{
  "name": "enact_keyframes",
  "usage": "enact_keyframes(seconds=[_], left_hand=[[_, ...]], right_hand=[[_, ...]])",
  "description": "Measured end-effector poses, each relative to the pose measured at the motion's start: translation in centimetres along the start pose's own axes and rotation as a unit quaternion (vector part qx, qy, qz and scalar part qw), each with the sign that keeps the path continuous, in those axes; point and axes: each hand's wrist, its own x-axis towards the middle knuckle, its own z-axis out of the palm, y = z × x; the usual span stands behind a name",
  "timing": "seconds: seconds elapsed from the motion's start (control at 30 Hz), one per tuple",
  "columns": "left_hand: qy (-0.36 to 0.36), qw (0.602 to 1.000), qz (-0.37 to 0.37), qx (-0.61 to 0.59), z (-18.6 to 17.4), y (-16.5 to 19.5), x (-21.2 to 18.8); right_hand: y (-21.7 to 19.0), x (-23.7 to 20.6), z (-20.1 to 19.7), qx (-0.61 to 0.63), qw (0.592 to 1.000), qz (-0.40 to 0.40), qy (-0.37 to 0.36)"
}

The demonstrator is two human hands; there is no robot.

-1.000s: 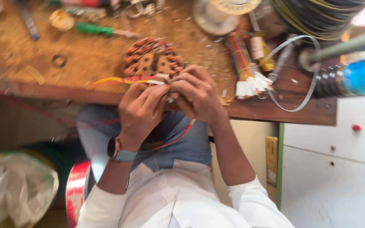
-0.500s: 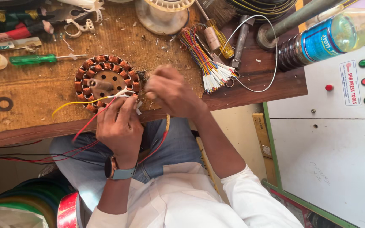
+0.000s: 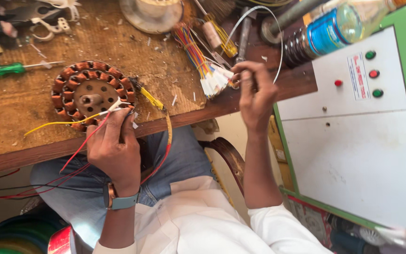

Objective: The person strips insulation from wires using a yellow-handled tool, then twists and connects the exposed ends to a copper-wound stator on a wooden workbench. The person uses pliers to cut and adjust wires while assembling the connections.

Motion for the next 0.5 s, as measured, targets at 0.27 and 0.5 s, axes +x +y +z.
enact_keyframes(seconds=[0.27, 0.5], left_hand=[[-0.012, 0.999, 0.016, -0.029, -0.1, -0.2, -0.3], [-0.003, 1.000, 0.020, -0.009, 0.1, -0.2, -0.4]], right_hand=[[3.4, -0.7, -5.1, -0.213, 0.977, -0.022, -0.023], [5.8, -0.6, -5.6, -0.303, 0.935, -0.157, -0.099]])
